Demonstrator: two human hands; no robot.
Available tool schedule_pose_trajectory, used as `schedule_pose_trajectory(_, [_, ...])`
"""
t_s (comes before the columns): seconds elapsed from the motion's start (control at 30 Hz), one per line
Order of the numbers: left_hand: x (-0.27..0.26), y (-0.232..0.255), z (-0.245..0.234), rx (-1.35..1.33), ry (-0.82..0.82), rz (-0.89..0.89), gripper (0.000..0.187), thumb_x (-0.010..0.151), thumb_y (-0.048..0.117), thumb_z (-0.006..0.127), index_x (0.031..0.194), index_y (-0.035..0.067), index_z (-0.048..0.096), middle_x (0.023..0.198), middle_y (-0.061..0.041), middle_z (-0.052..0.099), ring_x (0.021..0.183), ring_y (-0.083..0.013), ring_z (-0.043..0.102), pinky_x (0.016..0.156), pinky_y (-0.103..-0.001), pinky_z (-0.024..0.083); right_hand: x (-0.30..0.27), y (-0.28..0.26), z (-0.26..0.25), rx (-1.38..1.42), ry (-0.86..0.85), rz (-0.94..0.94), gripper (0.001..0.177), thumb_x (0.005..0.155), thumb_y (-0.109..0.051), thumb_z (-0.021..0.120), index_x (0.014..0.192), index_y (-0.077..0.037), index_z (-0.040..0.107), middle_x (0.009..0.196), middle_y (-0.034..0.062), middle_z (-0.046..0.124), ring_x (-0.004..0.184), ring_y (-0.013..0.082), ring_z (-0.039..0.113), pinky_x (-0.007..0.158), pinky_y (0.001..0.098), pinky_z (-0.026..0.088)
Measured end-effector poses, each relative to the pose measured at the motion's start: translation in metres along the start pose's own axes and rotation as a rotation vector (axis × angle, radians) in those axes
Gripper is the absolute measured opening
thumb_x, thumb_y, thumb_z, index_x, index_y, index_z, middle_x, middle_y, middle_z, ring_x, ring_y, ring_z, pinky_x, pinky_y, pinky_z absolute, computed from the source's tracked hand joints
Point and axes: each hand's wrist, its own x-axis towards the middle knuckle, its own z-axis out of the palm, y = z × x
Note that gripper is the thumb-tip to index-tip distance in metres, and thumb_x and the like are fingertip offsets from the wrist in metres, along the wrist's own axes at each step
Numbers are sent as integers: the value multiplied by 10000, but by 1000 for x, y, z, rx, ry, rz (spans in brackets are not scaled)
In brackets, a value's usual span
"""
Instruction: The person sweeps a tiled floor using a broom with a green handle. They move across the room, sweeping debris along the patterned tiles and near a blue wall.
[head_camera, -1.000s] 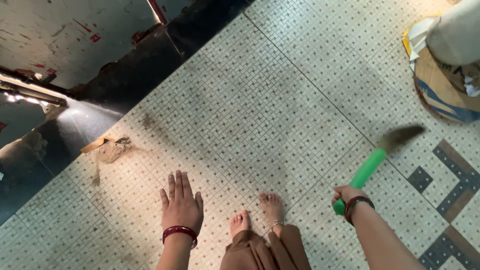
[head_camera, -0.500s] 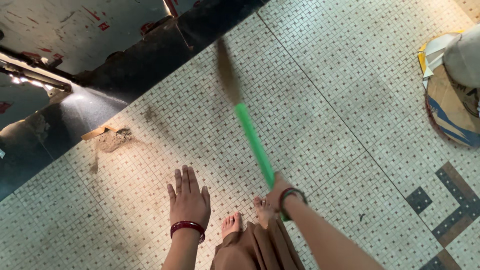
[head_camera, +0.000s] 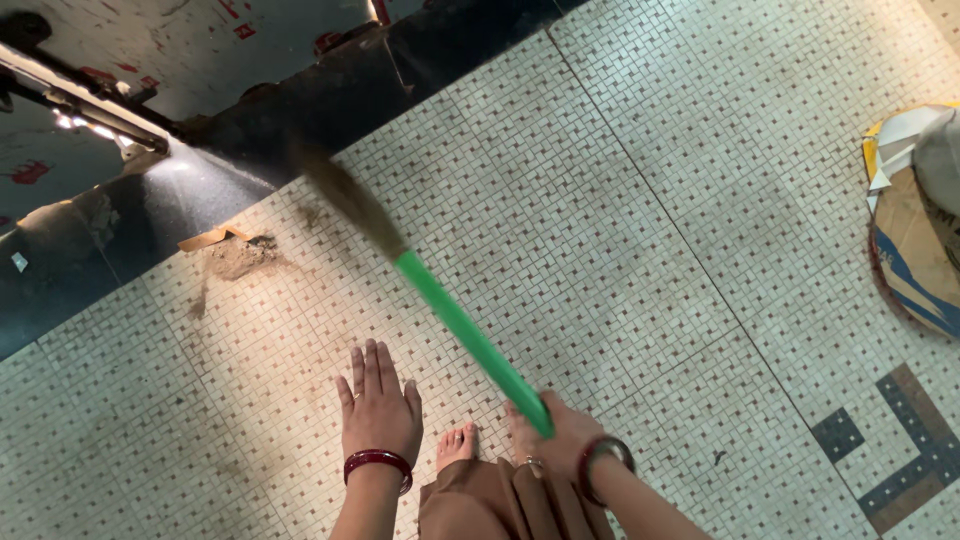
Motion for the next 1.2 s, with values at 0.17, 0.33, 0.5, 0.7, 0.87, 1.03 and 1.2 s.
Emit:
schedule_pose_trajectory(0.17, [-8, -3, 2, -35, 0, -23, 710, 994, 399, 341, 1576, 34, 160, 1662, -105, 166, 1546, -261, 84, 1229, -474, 97, -18, 36, 0, 94, 128, 201, 456, 780, -315, 787, 1148, -90, 638, 998, 188, 765, 940, 352, 751, 850, 455, 597])
schedule_pose_trajectory(0.33, [-12, -5, 10, -48, -13, -64, 715, 1001, 415, 342, 1566, 25, 146, 1667, -107, 146, 1544, -265, 77, 1224, -474, 94, -33, 31, 1, 195, 97, 303, 511, 898, -425, 700, 1193, -27, 576, 983, 248, 773, 864, 352, 767, 785, 424, 610])
schedule_pose_trajectory(0.5, [-21, -13, 15, -74, 6, -113, 717, 999, 402, 358, 1576, 28, 156, 1670, -108, 170, 1553, -259, 96, 1237, -474, 106, -8, 31, 52, 5, 12, 145, 595, 873, -342, 700, 1362, -97, 464, 1169, 226, 693, 1060, 381, 693, 940, 467, 594])
schedule_pose_trajectory(0.7, [-23, -23, 16, -64, 37, -125, 738, 987, 409, 370, 1574, 17, 154, 1657, -125, 191, 1545, -275, 112, 1224, -488, 121, 22, -29, 75, -604, -32, -225, 561, 844, -357, 705, 1280, -38, 556, 1578, 228, 318, 1455, 413, 392, 1241, 490, 321])
schedule_pose_trajectory(0.87, [-27, -24, 18, -136, 148, -93, 727, 989, 389, 367, 1571, -2, 172, 1654, -140, 208, 1544, -285, 129, 1222, -498, 129, 2, -36, 43, -271, -121, -176, 742, 844, -360, 700, 1454, -97, 368, 1380, 246, 514, 1296, 433, 513, 1119, 498, 424])
schedule_pose_trajectory(1.03, [-26, -24, 20, -106, 174, -54, 741, 979, 401, 372, 1562, -11, 173, 1650, -155, 202, 1534, -299, 128, 1209, -500, 128, -11, 45, 57, -112, -42, -19, 895, 849, -324, 707, 1569, -169, 199, 1114, 239, 708, 1085, 426, 667, 983, 487, 550])
schedule_pose_trajectory(1.2, [-24, -29, 18, -98, 108, -72, 719, 998, 401, 362, 1571, 13, 168, 1655, -135, 196, 1542, -281, 124, 1229, -489, 124, -2, 125, 106, -54, 29, 53, 879, 786, -312, 770, 1496, -117, 289, 1123, 246, 707, 1095, 401, 693, 973, 463, 571])
